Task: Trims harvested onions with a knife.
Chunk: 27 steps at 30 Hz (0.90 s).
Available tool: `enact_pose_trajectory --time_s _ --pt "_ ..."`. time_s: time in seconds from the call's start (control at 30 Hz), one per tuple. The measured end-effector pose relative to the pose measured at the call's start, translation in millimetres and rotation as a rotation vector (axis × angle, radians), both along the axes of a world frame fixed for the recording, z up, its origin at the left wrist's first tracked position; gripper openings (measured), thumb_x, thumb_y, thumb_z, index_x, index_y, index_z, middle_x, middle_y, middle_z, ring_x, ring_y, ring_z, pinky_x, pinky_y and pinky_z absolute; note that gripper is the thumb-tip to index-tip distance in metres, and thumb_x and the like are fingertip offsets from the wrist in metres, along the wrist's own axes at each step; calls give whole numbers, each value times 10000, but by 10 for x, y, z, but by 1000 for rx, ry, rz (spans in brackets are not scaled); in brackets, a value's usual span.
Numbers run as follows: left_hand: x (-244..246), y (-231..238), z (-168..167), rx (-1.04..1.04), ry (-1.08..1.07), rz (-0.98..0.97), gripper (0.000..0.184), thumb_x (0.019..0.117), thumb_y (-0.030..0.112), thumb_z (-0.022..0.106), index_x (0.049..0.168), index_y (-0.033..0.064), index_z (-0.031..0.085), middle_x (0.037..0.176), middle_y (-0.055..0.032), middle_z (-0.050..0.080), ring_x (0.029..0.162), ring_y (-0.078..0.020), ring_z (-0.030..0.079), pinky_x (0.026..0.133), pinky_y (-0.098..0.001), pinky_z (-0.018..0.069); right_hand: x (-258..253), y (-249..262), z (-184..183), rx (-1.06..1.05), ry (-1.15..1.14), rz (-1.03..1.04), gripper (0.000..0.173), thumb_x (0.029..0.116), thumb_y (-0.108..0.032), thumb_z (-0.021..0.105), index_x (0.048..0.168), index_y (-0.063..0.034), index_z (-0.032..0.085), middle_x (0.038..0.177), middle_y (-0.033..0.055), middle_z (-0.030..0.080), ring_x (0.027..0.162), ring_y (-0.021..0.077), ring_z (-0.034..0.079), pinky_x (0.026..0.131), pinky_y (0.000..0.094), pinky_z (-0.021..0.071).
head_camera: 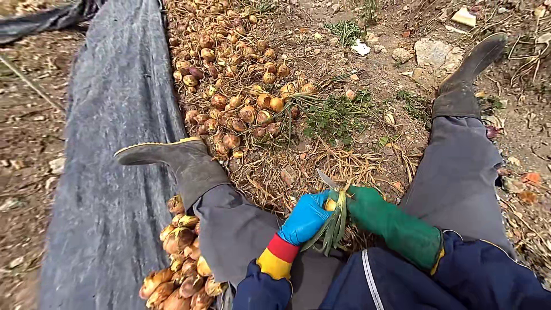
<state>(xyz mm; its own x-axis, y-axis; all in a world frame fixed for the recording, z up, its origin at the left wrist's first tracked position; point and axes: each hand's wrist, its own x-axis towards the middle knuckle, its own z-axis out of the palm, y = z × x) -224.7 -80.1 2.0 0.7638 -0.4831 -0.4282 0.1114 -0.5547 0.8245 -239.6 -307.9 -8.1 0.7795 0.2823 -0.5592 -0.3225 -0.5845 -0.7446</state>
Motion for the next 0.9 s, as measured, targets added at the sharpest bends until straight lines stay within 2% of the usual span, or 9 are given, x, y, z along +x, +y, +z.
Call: enact_pose_trajectory --time_s 0.13,0.2,0.3,0.4,0.47,0.53,0.67,0.77,0.9 --pt "-41 -107 -17 290 -158 144 261 821 448 788 1016 276 761 798 81 734 756 -85 714 701 -434 618 -44 50 340 38 218 -70 452 1087 -455 440 980 -105 705 752 83 671 625 202 640 585 390 545" --pt "55 11 -61 398 -183 395 420 829 481 806 1118 178 777 876 -45 756 831 -229 727 767 -570 585 -175 61 444 180 282 -169 557 1095 -521 381 888 -97 677 671 53 630 532 157 587 512 318 507" --pt "341 387 -229 -201 110 1009 461 1004 419 641 1278 47 655 1135 -133 740 1015 -243 724 856 -434 600 -280 89 189 279 158 -360 449 1096 -448 394 1026 -107 678 701 91 676 521 208 635 501 374 560" --pt "388 312 -31 -713 397 1317 690 952 644 570 1446 171 475 1343 -146 635 1169 -314 666 934 -510 576 -136 151 94 -63 1 -314 382 1000 -498 590 1245 -217 669 844 79 727 688 250 709 636 493 611" --pt "286 128 43 -816 461 1364 755 934 680 572 1508 217 410 1457 -131 570 1310 -331 591 1029 -540 530 29 46 167 -314 33 -248 455 934 -469 656 1316 -221 645 1006 134 728 920 350 706 795 627 555" --pt "220 -44 43 -886 482 1400 762 932 695 562 1507 216 417 1466 -123 566 1334 -315 576 1042 -528 523 199 -331 124 -530 -15 -234 450 889 -491 642 1235 -204 656 969 164 718 908 402 698 745 670 542" --pt "42 -316 86 -979 562 1380 780 948 741 480 1515 208 423 1491 -111 551 1361 -296 556 1064 -500 512 262 -857 507 -651 -192 -490 478 971 -481 617 1225 -76 620 934 277 679 875 515 668 707 735 501" --pt "23 -643 202 -1021 633 1271 832 947 784 414 1533 194 407 1512 -115 535 1376 -299 544 1099 -498 490 68 -453 651 -519 -346 -511 625 898 -698 620 1120 -114 636 819 149 666 736 382 668 624 629 532" --pt "-9 -941 330 -960 555 1151 781 951 774 398 1464 195 496 1366 -105 647 1239 -272 640 990 -480 554 -125 123 459 -391 -439 -358 771 705 -883 647 1083 -213 703 790 0 698 692 213 687 591 542 575"
